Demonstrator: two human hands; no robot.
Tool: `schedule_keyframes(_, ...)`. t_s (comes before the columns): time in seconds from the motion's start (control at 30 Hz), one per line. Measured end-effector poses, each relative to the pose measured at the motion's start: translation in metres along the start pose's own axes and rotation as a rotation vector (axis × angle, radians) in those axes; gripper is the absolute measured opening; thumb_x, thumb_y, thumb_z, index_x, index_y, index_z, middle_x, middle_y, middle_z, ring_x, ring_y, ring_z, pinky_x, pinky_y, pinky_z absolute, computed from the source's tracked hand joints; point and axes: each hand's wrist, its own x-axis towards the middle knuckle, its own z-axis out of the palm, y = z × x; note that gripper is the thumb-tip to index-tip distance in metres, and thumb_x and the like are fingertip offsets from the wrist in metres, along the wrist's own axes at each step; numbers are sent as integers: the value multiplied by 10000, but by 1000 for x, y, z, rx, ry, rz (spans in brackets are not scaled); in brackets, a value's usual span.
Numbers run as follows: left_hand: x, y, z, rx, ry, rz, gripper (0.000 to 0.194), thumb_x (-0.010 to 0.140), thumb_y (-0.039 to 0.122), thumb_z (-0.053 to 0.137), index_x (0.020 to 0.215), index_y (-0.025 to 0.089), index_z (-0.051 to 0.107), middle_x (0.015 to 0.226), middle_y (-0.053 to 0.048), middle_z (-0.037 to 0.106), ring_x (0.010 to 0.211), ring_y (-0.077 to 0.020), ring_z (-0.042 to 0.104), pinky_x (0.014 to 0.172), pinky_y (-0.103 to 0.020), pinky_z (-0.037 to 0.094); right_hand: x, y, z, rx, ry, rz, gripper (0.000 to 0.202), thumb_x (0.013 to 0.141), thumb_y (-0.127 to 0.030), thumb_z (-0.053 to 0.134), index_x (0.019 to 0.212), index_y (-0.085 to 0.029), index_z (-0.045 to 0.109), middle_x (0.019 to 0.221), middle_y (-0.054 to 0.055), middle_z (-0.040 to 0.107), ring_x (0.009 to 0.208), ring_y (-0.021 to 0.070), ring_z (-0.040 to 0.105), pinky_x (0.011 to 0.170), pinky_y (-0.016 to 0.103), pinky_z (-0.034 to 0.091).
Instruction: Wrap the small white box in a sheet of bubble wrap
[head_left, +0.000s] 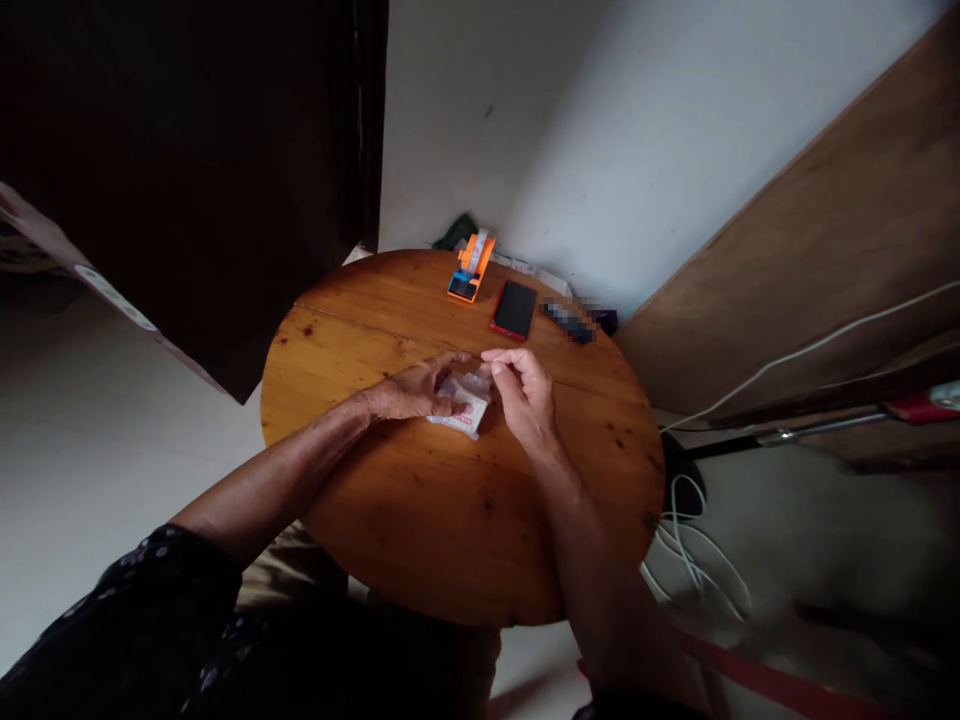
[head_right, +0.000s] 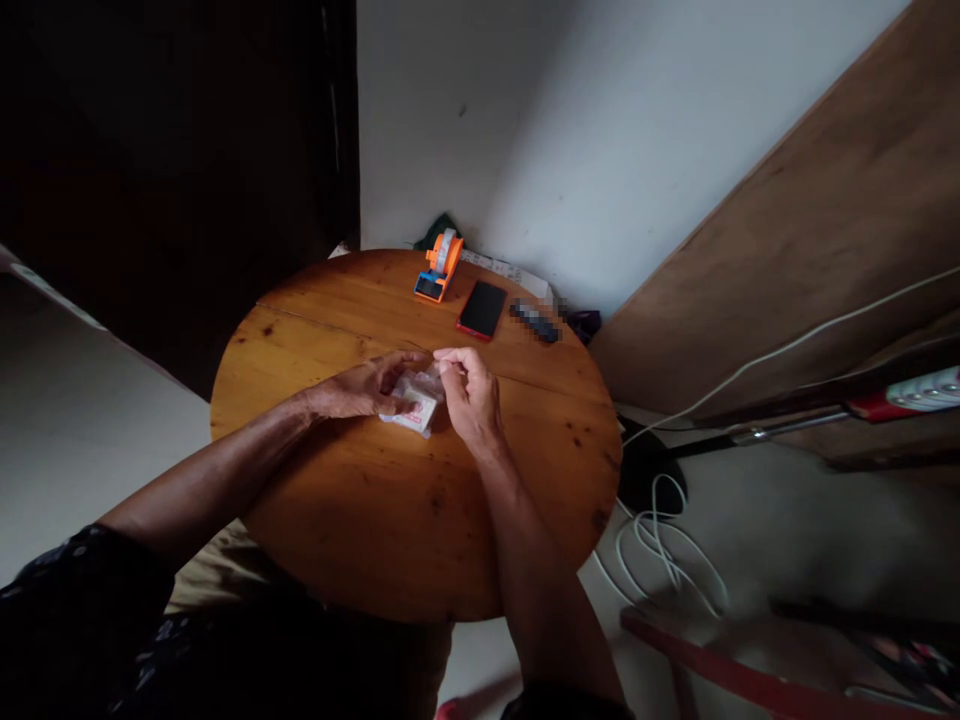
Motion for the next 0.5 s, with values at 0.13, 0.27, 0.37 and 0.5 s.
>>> schedule_keyframes(0.13, 1, -6, 3, -74, -46, 15, 990, 652, 255, 878, 1497, 208, 365, 1326, -158, 582, 1135, -228, 597, 1019, -406, 457, 5, 8, -3, 43, 97, 66, 190, 943, -423, 551, 895, -242, 587, 869, 30, 731, 809, 181, 691, 782, 347, 546)
schedule_keyframes(0.27, 3, -11, 2, -127, -64, 3, 1081, 637, 233, 877, 1542, 208, 286, 1387, -176, 550, 1218, -248, 573, 1056, -407, 437, 8, 14, -7, 150, 122, 160, 247, 905, -492, 594, 870, -248, 573, 778, 10, 706, 738, 174, 671, 776, 362, 559)
schedule_keyframes(0.37, 3, -10, 2, -111, -56, -13, 1091, 655, 240, 858, 1556, 181, 246, 1272, -159, 605, 1109, -228, 611, 985, -384, 468, 9, 19, -13, 275, -10, 299, 331, 823, -521, 684, 1016, -262, 611, 866, 25, 748, 844, 212, 717, 821, 401, 571)
schedule_keyframes(0.5, 1, -4, 4, -37, -6, -8, 1071, 669, 228, 834, 1556, 157, 237, 1043, -80, 641, 922, -180, 608, 864, -340, 483, 6, 24, -13, 324, -184, 415, 482, 714, -465, 792, 1129, -268, 645, 972, 42, 766, 913, 238, 729, 823, 411, 580)
